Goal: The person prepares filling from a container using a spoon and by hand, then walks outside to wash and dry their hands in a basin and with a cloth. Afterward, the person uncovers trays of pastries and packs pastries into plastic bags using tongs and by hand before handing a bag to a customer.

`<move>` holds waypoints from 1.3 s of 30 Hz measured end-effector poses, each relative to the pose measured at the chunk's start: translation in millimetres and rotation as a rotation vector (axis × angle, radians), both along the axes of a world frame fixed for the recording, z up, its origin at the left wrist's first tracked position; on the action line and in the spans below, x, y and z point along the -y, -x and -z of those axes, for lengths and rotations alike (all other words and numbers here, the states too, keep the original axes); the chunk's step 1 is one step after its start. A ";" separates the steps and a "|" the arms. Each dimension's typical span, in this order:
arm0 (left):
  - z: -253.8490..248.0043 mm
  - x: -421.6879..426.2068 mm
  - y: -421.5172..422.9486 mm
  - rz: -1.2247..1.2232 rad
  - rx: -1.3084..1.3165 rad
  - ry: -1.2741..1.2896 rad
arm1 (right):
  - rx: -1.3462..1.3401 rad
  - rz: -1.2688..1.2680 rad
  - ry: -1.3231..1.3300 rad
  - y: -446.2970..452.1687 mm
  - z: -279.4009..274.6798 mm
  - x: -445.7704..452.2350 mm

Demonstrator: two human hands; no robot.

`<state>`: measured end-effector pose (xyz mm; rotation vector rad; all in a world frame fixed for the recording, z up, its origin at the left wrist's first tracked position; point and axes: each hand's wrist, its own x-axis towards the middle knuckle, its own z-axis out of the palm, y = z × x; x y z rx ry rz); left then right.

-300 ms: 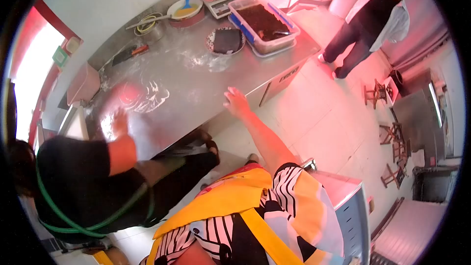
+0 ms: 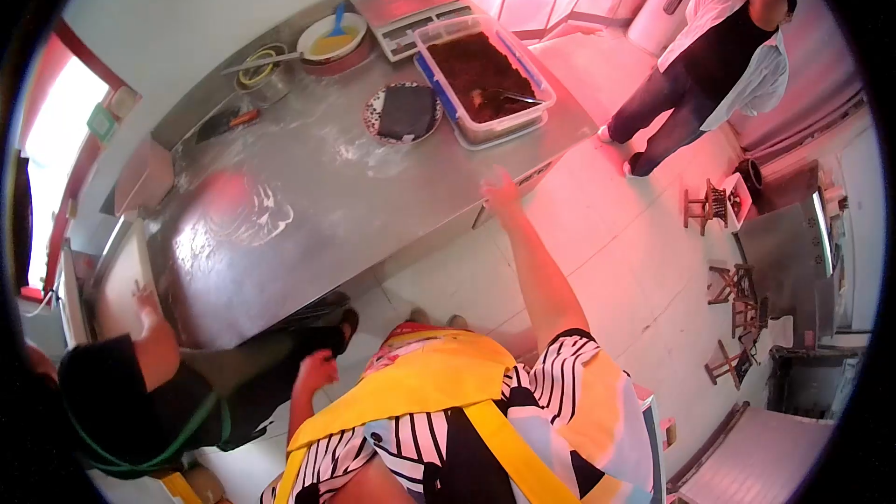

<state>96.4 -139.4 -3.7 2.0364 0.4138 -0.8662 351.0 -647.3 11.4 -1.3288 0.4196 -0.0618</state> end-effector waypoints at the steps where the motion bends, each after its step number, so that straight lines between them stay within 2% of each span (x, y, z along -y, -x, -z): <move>1: -5.2 13.8 -35.4 -0.119 0.016 0.194 | -0.019 0.037 -0.050 -7.9 -1.5 18.8; 2: -13.8 27.3 -72.3 -0.240 0.027 0.385 | -0.040 0.076 -0.102 -14.8 -2.9 42.7; 4: -44.6 73.9 -148.5 -0.311 0.060 0.475 | -0.036 0.125 -0.215 -35.5 -12.0 81.3; 6: -47.6 106.2 -217.9 -0.229 0.186 0.601 | -0.007 0.157 -0.355 -43.6 -37.0 99.9; 7: -26.5 119.8 -256.9 -0.268 0.229 0.631 | 0.003 0.129 -0.318 -52.0 -49.2 110.2; 8: -5.2 134.3 -289.5 -0.313 0.263 0.661 | -0.057 0.174 -0.200 -59.1 -61.2 115.6; 10: -5.9 168.2 -345.1 -0.457 0.247 0.855 | -0.185 0.248 0.040 -79.2 -81.1 124.9; 13: -18.9 209.4 -401.8 -0.500 0.323 0.670 | -0.108 0.290 0.530 -115.2 -67.9 166.0; 15: 18.0 187.7 -436.3 -0.331 0.156 0.541 | 0.028 0.314 0.827 -143.8 -51.6 193.6; 16: 19.4 191.9 -438.7 -0.264 0.072 0.511 | 0.096 0.318 0.984 -153.6 -54.3 203.6; 17: 20.7 196.0 -440.9 -0.191 -0.009 0.480 | 0.100 0.251 0.957 -165.7 -56.2 212.6; 19: -35.6 226.8 -412.6 -0.077 -0.153 0.468 | 0.165 0.121 0.932 -195.8 -65.9 218.2; 25: -78.5 366.2 -405.5 -0.164 0.106 0.707 | 0.057 -0.358 0.859 -253.5 -84.1 212.7; 26: -74.1 388.1 -410.1 -0.181 0.189 0.666 | 0.035 -0.432 0.859 -257.0 -89.6 214.2; 28: -67.6 416.9 -417.6 -0.204 0.341 0.543 | 0.166 -0.502 0.854 -263.5 -72.6 223.0; 29: -72.5 428.9 -419.3 -0.288 0.357 0.588 | 0.260 -0.516 0.946 -264.9 -72.9 230.1; 32: -63.2 458.1 -417.2 -0.333 0.188 0.473 | 0.182 -0.530 0.984 -275.8 -79.7 250.9; 33: -64.5 469.1 -415.1 -0.355 0.204 0.482 | 0.231 -0.525 0.937 -281.5 -72.5 264.6; 35: -67.4 487.3 -412.8 -0.366 0.225 0.494 | 0.077 -0.624 0.944 -291.8 -85.5 286.4; 36: -59.1 473.1 -417.3 -0.433 0.187 0.499 | 0.038 -0.651 0.904 -295.7 -84.7 295.8; 37: -43.5 446.4 -419.5 -0.500 0.148 0.509 | 0.133 -0.644 0.967 -298.8 -85.3 301.1; 38: -24.9 421.1 -411.5 -0.781 0.399 0.481 | 0.229 -0.633 1.030 -301.8 -87.9 306.2; 39: -13.1 383.1 -410.6 -0.949 0.504 0.352 | 0.329 -0.616 1.093 -304.5 -91.8 309.6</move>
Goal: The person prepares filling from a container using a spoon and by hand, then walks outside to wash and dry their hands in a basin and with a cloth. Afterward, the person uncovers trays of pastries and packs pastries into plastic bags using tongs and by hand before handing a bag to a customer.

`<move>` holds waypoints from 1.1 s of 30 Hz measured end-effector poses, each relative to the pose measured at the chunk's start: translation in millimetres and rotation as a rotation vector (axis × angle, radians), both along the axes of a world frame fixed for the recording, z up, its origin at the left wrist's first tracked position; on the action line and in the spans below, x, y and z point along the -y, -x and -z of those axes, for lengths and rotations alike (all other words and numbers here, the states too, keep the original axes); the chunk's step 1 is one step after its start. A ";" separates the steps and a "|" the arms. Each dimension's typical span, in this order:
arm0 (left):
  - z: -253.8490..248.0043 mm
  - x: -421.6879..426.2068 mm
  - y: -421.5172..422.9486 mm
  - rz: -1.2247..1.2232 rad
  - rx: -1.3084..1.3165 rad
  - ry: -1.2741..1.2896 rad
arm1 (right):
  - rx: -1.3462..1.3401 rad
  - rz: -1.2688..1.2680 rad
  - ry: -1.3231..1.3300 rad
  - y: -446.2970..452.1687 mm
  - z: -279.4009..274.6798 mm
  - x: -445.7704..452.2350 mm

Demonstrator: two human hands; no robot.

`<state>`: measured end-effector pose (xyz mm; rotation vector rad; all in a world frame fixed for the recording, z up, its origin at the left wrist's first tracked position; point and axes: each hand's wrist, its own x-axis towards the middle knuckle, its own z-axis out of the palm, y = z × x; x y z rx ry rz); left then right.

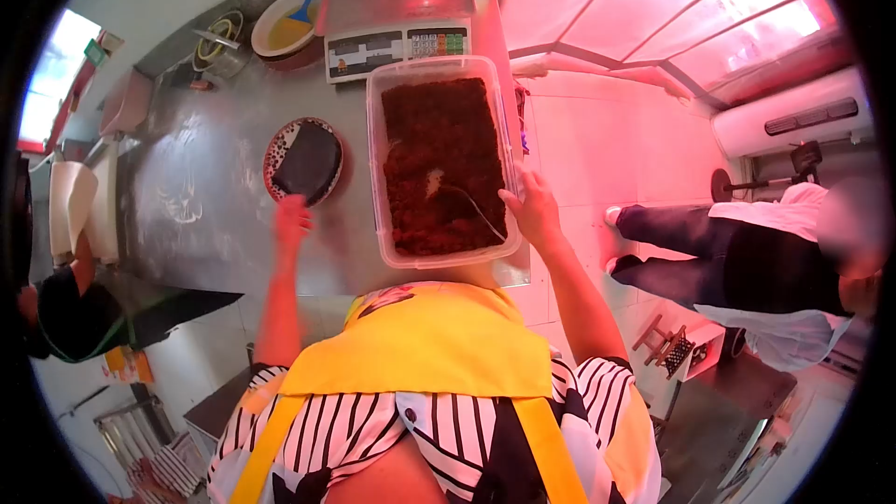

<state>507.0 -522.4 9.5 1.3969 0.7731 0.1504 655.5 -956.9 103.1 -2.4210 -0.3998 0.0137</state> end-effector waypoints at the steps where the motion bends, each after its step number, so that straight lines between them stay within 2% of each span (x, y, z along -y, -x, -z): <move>1: -10.5 -19.6 -2.9 -0.138 -0.120 -0.274 | 0.108 -0.048 0.043 -0.9 -10.9 -2.2; 3: -12.0 -47.9 -15.5 -0.266 -0.311 -0.276 | 0.319 -0.125 0.132 10.9 -33.8 -15.1; 4: -5.1 -59.2 -19.7 -0.239 -0.306 -0.217 | 0.204 -0.227 0.153 22.2 -26.4 -18.2; 6: 19.1 -73.8 -33.6 -0.191 -0.270 -0.086 | 0.128 -0.432 0.405 36.5 -23.4 -20.9; 7: 29.6 -74.3 -37.7 -0.162 -0.263 -0.098 | 0.098 -0.500 0.526 39.4 -22.9 -19.8; 9: 44.2 -69.3 -40.4 -0.102 -0.264 -0.122 | 0.035 -0.432 0.594 44.0 -25.0 -18.5; 11: 57.4 -57.6 -57.2 -0.035 -0.128 -0.082 | -0.049 -0.415 0.704 45.2 -25.9 -20.7; 13: 52.6 -39.3 -71.8 -0.034 -0.083 -0.043 | -0.132 -0.432 0.842 45.0 -21.8 -30.3; 15: 20.1 -19.4 -87.2 -0.092 -0.107 0.004 | -0.120 -0.416 0.833 43.4 -23.9 -34.5; 16: 12.2 -20.2 -89.9 -0.013 -0.245 -0.091 | -0.111 -0.406 0.829 41.8 -27.3 -35.7; 19: -24.1 18.5 -61.1 0.202 -0.193 -0.441 | 0.058 -0.383 0.622 41.8 -40.6 -33.9; 21: -79.8 72.8 -45.5 0.491 -0.182 -0.584 | 0.208 -0.342 0.414 28.0 -43.3 -45.6; 22: -71.2 102.1 -39.5 0.510 -0.156 -0.518 | 0.283 -0.326 0.308 20.4 -44.9 -53.3; 23: -62.7 124.5 -41.1 0.525 -0.122 -0.460 | 0.217 -0.320 0.236 12.1 -43.1 -62.4; 26: -73.0 156.3 -58.9 0.449 -0.030 -0.891 | -0.002 -0.329 0.020 -15.6 -19.8 -87.1; 28: -61.5 154.5 -64.0 0.416 -0.048 -0.909 | -0.214 -0.391 -0.098 -27.6 2.5 -93.2; 31: -60.0 149.7 -70.2 0.395 -0.056 -0.907 | -0.355 -0.335 -0.093 -45.8 3.7 -91.3; 32: -62.1 147.3 -70.9 0.400 -0.054 -0.904 | -0.246 -0.334 -0.180 -53.1 0.2 -89.2; 33: -63.9 146.5 -69.5 0.398 -0.056 -0.908 | 0.001 -0.365 -0.035 -65.7 -7.2 -90.0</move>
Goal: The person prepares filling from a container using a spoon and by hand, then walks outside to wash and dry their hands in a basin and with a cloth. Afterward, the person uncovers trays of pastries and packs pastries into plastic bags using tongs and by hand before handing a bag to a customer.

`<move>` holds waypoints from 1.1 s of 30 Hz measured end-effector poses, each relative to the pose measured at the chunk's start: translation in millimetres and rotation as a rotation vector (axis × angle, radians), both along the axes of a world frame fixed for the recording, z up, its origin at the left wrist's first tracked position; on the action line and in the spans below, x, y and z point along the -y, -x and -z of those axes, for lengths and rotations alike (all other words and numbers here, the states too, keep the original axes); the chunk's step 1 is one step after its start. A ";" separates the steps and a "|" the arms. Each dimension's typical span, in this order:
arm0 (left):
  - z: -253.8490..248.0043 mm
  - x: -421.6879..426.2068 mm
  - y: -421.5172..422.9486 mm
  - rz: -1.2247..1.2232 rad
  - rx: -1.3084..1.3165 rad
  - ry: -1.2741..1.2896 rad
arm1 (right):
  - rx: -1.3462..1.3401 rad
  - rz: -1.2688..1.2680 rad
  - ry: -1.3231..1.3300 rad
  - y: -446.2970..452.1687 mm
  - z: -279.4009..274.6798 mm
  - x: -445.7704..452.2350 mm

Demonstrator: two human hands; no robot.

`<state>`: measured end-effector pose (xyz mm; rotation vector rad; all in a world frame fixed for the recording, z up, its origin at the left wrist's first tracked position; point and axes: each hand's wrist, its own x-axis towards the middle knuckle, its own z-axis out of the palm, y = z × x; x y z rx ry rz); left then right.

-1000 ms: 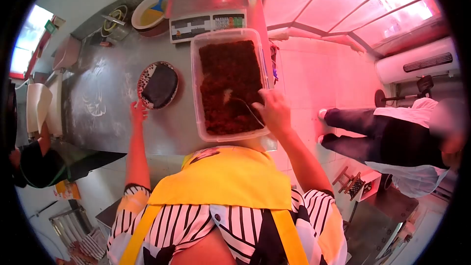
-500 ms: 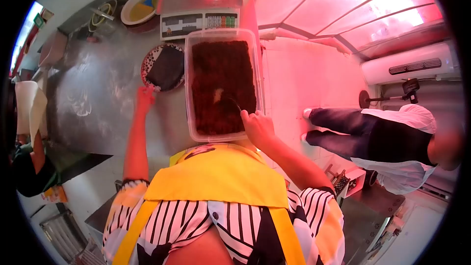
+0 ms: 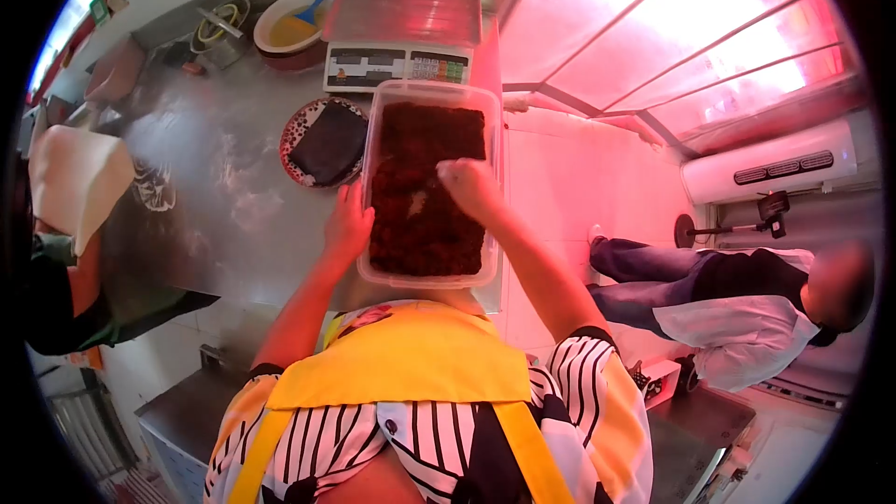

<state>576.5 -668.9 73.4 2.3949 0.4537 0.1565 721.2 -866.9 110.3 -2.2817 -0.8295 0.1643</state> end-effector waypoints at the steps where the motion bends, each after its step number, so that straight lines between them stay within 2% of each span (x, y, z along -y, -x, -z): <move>1: -1.9 -0.2 -0.1 -0.006 0.003 -0.002 | 0.011 0.078 0.033 -8.1 -10.7 -2.1; 2: -3.6 1.6 -1.7 -0.013 0.009 0.000 | 0.055 0.181 0.060 -19.9 -11.3 -2.3; 4: -2.6 2.2 -0.9 -0.019 -0.011 -0.022 | 0.337 0.181 0.044 -45.5 -4.1 -5.4; 9: -3.7 3.5 0.2 -0.050 -0.005 -0.007 | 0.494 0.101 0.135 -74.8 4.8 -19.6; 13: -2.1 4.8 -1.0 -0.044 0.002 0.044 | 0.499 -0.088 0.293 -70.2 8.0 -17.3; 16: -4.1 5.8 -2.4 -0.053 0.047 0.084 | 0.494 -0.130 0.414 -77.9 27.1 -15.1; 19: 4.6 0.9 -3.4 -0.040 0.097 0.061 | 0.516 -0.012 0.368 -81.5 35.4 -20.4; 22: 2.5 1.2 -2.0 -0.020 0.048 0.087 | 0.522 -0.018 0.181 -79.7 48.6 -39.7; 23: 0.3 0.7 -2.3 -0.020 0.018 0.105 | 0.572 -0.090 0.395 -72.4 55.5 -49.0; 24: 1.1 0.2 -3.7 -0.027 0.031 0.104 | 0.594 -0.164 0.202 -55.9 62.5 -55.5; 25: 2.6 1.5 -3.0 -0.032 0.040 0.106 | 0.619 -0.320 0.403 -36.3 54.7 -62.8; 26: 3.5 1.6 -1.5 -0.039 0.051 0.107 | 0.566 -0.368 0.293 -18.4 60.5 -64.4; 28: -0.7 1.0 -1.1 -0.030 0.036 0.101 | 0.441 -0.537 0.184 -3.0 30.8 -54.4; 30: -1.9 -0.8 -0.7 -0.034 0.040 0.098 | 0.696 -0.610 0.465 -19.4 11.5 -40.8; 31: -1.0 1.0 0.3 -0.046 0.049 0.103 | 0.909 -0.665 0.528 -40.8 4.4 -37.7; 32: -0.4 2.2 -0.1 -0.049 0.059 0.105 | 0.986 -0.637 0.599 -57.9 -3.5 -40.4; 33: 0.0 1.9 -1.6 -0.044 0.076 0.118 | 0.868 -0.617 0.544 -78.8 -3.5 -47.1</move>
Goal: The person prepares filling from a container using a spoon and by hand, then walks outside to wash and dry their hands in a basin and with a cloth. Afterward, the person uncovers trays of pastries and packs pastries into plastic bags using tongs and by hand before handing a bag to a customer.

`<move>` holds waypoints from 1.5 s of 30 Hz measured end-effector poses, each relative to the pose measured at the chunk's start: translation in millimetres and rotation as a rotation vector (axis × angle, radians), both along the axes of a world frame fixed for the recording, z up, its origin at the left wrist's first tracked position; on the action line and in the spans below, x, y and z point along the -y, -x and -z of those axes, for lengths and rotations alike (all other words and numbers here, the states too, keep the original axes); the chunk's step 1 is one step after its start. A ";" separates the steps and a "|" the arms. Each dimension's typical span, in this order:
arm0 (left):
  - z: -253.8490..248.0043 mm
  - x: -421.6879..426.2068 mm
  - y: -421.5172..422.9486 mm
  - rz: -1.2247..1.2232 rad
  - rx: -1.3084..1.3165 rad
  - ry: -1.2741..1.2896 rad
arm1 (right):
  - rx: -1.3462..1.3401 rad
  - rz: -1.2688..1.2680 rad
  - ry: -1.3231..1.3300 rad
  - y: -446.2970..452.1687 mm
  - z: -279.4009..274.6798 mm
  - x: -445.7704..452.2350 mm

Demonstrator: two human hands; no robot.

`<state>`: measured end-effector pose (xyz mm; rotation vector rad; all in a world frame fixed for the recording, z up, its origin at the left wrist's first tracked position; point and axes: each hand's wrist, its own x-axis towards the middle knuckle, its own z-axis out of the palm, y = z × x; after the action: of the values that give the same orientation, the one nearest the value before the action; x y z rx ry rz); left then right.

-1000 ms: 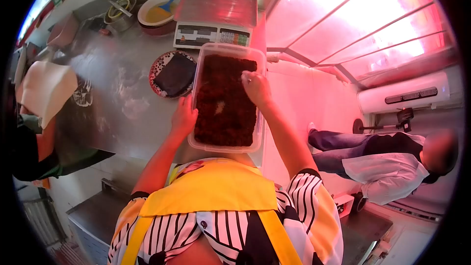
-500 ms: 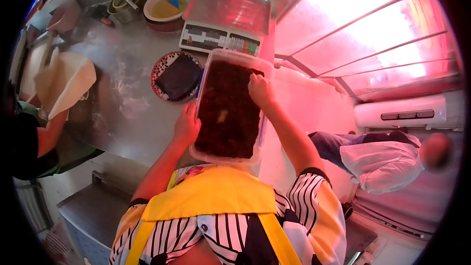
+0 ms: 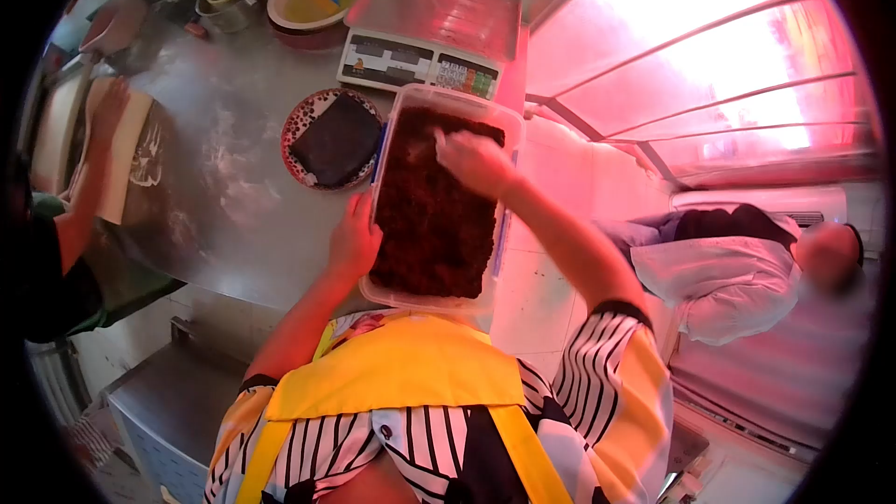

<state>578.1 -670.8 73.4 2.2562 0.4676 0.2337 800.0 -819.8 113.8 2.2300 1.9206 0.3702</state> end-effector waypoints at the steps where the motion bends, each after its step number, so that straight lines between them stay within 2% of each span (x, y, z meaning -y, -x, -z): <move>1: 1.1 -1.3 -0.3 0.002 0.015 0.014 | 0.193 -0.158 -0.050 -24.6 5.5 -4.8; 2: 2.4 -1.2 1.3 0.000 0.027 0.031 | -0.081 -0.075 -0.063 -41.1 6.8 -6.0; 3: 3.4 -0.9 2.4 -0.005 0.023 0.035 | -0.205 -0.116 0.001 -52.6 -9.4 -8.5; 5: 5.5 -0.4 3.9 -0.022 0.019 0.046 | -0.167 0.016 0.345 -49.3 -19.6 -0.7; 8: 8.8 3.6 4.2 -0.094 0.106 0.101 | -0.196 0.065 0.219 -38.1 1.2 30.0; 16: -0.3 10.6 -2.7 -0.115 0.115 0.118 | -0.245 0.232 0.295 16.3 -6.1 64.1; 19: 3.1 12.1 -1.6 -0.112 0.099 0.136 | -0.339 0.355 0.430 42.9 -8.6 61.6; 20: 4.4 12.6 -0.7 -0.112 0.091 0.150 | -0.388 0.326 0.452 50.9 -6.5 63.5; 23: 4.9 13.0 -0.8 -0.107 0.097 0.152 | -0.473 0.328 0.366 82.9 -7.2 58.3; 26: 11.8 15.9 3.6 -0.123 0.142 0.141 | -0.877 0.232 0.120 95.1 -16.0 48.7; 29: 9.0 15.1 10.3 -0.140 0.166 0.110 | -0.250 0.070 0.341 69.0 -17.5 37.4; 32: 1.3 20.8 11.6 -0.172 0.153 0.082 | -0.404 0.350 0.332 44.5 -9.2 57.5; 36: 6.9 24.5 9.0 -0.215 0.164 0.101 | -0.365 0.292 0.521 66.0 -20.6 57.6; 45: 7.8 23.6 10.5 -0.200 0.180 0.105 | -0.720 0.479 0.381 80.7 -17.6 74.7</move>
<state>567.6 -694.4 65.5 2.0645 0.5955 0.4988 719.4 -894.4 131.5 2.6135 1.4106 -0.8913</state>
